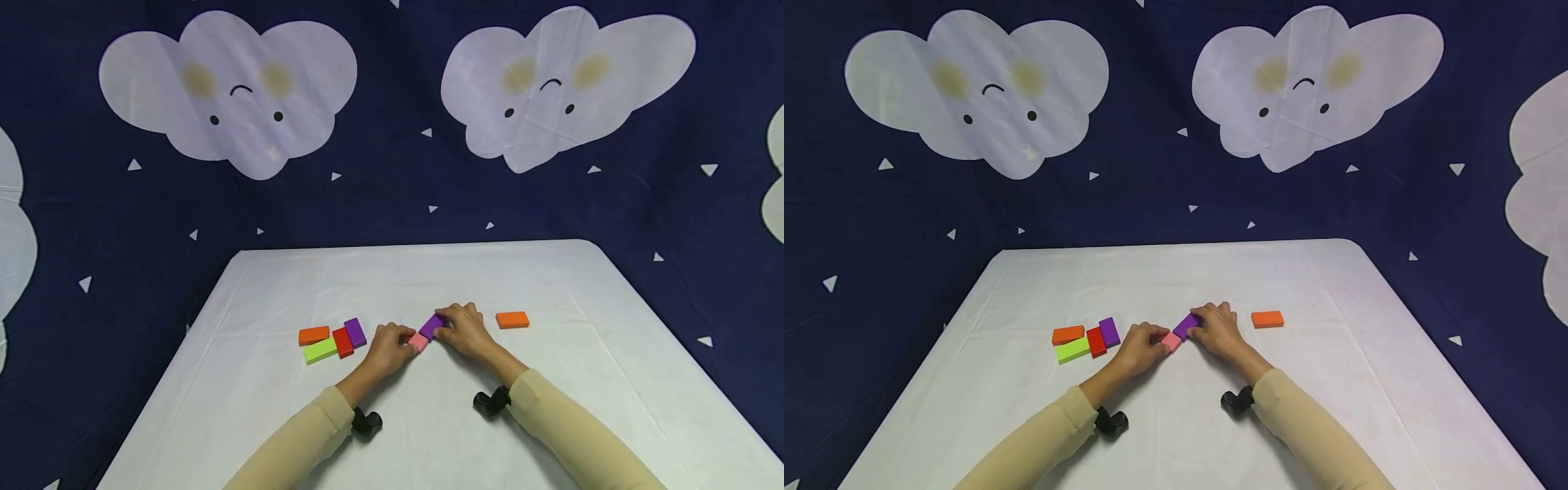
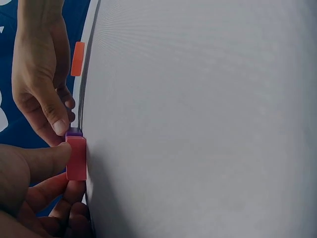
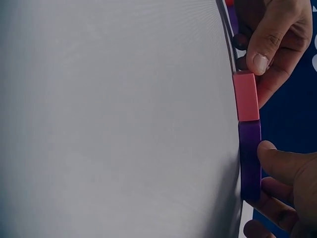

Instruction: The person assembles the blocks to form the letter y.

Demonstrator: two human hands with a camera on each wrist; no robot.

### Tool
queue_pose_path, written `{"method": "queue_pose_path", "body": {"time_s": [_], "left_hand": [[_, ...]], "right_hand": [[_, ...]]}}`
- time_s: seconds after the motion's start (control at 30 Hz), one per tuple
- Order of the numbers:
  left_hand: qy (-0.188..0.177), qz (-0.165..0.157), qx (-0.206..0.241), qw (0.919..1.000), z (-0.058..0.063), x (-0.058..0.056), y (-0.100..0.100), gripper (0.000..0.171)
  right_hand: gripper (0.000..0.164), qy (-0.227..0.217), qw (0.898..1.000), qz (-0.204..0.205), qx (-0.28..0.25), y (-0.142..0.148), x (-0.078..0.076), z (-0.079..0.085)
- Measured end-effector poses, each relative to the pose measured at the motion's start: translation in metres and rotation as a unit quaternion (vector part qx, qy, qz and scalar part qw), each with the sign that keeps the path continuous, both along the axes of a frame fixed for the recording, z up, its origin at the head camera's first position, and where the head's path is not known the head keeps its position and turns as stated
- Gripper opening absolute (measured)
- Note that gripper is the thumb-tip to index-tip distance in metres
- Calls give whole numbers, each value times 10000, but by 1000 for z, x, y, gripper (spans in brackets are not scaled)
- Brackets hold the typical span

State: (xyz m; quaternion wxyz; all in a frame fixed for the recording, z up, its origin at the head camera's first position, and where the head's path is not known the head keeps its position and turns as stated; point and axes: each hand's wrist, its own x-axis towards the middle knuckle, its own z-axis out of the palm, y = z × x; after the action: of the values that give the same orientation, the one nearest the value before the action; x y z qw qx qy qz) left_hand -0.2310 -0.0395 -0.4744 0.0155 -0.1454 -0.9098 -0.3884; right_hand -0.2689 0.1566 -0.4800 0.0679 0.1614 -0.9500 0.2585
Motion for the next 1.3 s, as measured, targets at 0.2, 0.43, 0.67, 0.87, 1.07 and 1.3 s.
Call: {"method": "queue_pose_path", "body": {"time_s": [0.2, 0.43, 0.67, 0.87, 1.07, 1.3], "left_hand": [[152, 41, -28, 9999, -1, -1, 1, 29], [61, 104, -41, 9999, -1, -2, 3, 29], [112, 79, -40, 9999, -1, -1, 3, 29], [112, 105, -105, 9998, -2, -1, 4, 28], [117, 103, -74, 9999, -1, 0, 4, 27], [122, 178, -93, 9997, 0, 1, 5, 26]], "right_hand": [[44, -76, 9999, 58, -44, -1, -1, 2], [44, -83, 9999, 112, -44, -2, -2, 3], [44, -109, 9998, 185, -39, -3, -4, 1], [44, -204, 9996, 204, -25, -3, -4, 1], [43, -257, 9994, 213, -48, -3, -4, 1], [43, -205, 9993, 311, -37, -2, -4, 2]]}}
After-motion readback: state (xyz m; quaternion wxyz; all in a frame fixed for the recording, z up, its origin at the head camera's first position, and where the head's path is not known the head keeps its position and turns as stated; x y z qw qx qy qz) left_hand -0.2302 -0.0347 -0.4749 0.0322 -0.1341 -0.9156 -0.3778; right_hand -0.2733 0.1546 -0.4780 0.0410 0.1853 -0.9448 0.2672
